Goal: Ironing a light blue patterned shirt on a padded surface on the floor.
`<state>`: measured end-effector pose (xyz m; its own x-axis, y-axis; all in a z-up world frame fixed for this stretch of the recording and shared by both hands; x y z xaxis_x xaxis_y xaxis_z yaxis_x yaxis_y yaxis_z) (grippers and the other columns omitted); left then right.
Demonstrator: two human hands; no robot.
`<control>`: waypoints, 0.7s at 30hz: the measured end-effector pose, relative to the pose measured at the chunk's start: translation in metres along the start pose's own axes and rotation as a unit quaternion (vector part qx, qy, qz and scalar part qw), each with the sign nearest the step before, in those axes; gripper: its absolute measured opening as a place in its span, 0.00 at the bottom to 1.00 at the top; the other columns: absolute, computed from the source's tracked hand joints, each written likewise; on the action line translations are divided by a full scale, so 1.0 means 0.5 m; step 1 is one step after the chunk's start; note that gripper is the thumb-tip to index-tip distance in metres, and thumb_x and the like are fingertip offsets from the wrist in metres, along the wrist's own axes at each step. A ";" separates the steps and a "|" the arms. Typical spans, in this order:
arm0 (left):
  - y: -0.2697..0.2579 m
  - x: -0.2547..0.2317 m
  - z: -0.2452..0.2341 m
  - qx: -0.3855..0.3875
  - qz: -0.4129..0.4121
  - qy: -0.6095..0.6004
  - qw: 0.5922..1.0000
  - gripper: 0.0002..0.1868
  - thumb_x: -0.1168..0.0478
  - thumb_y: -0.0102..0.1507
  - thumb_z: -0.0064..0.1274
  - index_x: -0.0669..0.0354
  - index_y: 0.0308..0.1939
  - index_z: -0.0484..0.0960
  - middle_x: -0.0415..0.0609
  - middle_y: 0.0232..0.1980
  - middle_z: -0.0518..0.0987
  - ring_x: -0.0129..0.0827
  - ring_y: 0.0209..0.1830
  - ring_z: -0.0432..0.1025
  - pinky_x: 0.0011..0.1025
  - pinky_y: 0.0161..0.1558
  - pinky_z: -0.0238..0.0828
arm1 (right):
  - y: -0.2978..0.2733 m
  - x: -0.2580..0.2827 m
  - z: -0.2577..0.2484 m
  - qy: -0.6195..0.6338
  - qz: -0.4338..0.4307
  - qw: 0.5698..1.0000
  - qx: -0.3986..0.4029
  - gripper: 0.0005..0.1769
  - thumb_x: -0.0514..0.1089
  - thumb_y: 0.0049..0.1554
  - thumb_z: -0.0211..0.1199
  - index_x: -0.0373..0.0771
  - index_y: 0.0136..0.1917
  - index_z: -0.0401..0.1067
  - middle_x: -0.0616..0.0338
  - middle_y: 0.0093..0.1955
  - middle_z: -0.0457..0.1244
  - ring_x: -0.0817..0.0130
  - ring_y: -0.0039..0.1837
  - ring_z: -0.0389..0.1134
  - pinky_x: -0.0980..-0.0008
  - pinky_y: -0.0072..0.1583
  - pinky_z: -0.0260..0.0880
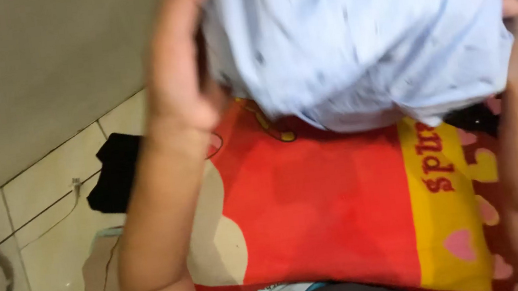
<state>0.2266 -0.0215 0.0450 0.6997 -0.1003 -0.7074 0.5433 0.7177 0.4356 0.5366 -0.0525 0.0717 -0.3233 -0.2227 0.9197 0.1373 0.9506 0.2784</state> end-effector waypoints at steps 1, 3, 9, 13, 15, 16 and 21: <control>-0.007 0.041 0.009 -0.033 -0.038 -0.027 0.998 0.23 0.53 0.73 0.54 0.65 0.66 0.74 0.50 0.64 0.78 0.36 0.64 0.73 0.39 0.70 0.67 | -0.023 0.007 -0.026 -0.046 0.009 0.999 -0.009 0.22 0.52 0.68 0.59 0.29 0.63 0.71 0.45 0.54 0.67 0.55 0.51 0.71 0.55 0.52 0.69; -0.018 0.143 0.028 -0.018 -0.103 -0.067 0.992 0.26 0.51 0.72 0.53 0.64 0.67 0.74 0.51 0.64 0.79 0.37 0.64 0.74 0.39 0.68 0.69 | -0.039 -0.004 -0.012 -0.133 0.034 0.990 -0.022 0.23 0.53 0.68 0.60 0.28 0.63 0.72 0.42 0.53 0.66 0.52 0.49 0.71 0.53 0.48 0.67; -0.009 0.256 0.028 -0.019 -0.170 -0.131 0.976 0.26 0.49 0.74 0.48 0.64 0.69 0.73 0.50 0.65 0.79 0.37 0.64 0.75 0.39 0.67 0.74 | -0.125 0.054 0.096 -0.351 -0.299 0.885 -0.067 0.16 0.38 0.66 0.65 0.26 0.63 0.68 0.43 0.57 0.65 0.54 0.58 0.67 0.58 0.59 0.68; 0.017 0.217 -0.006 -0.012 -0.080 -0.124 0.989 0.23 0.47 0.79 0.45 0.61 0.67 0.74 0.49 0.62 0.80 0.36 0.60 0.76 0.40 0.62 0.74 | -0.260 0.072 0.177 -0.205 -0.235 0.944 -0.109 0.21 0.44 0.59 0.72 0.36 0.57 0.64 0.52 0.54 0.61 0.62 0.54 0.63 0.63 0.55 0.65; 0.030 0.213 0.004 -0.018 -0.062 -0.122 0.990 0.24 0.45 0.78 0.44 0.61 0.67 0.74 0.49 0.62 0.80 0.37 0.60 0.76 0.41 0.63 0.73 | -0.286 0.109 0.233 -0.219 -0.276 0.929 -0.114 0.26 0.45 0.55 0.73 0.34 0.58 0.63 0.47 0.54 0.60 0.58 0.54 0.64 0.61 0.55 0.66; 0.032 0.205 0.005 -0.027 -0.043 -0.118 0.992 0.26 0.43 0.76 0.44 0.61 0.66 0.74 0.50 0.61 0.79 0.38 0.60 0.76 0.42 0.63 0.72 | -0.305 0.135 0.269 -0.229 -0.317 0.913 -0.116 0.32 0.47 0.50 0.74 0.32 0.59 0.61 0.43 0.54 0.59 0.54 0.55 0.65 0.59 0.56 0.67; 0.048 0.171 -0.036 -0.060 0.065 -0.051 0.995 0.32 0.40 0.76 0.45 0.63 0.70 0.69 0.52 0.69 0.75 0.39 0.69 0.71 0.43 0.71 0.66 | -0.220 -0.021 0.190 -0.188 -0.228 0.945 -0.137 0.16 0.34 0.59 0.56 0.32 0.61 0.69 0.55 0.44 0.60 0.69 0.43 0.61 0.71 0.46 0.61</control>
<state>0.2913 -0.0005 -0.0149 0.8073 -0.0670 -0.5863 0.3904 0.8057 0.4454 0.4362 -0.1340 0.0051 -0.7108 -0.4542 0.5371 0.1234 0.6712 0.7309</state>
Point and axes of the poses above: each hand's wrist, its own y-axis towards the middle knuckle, its own z-axis out of the palm, x = y × z, the point moved 10 cm from there along y, towards the middle knuckle
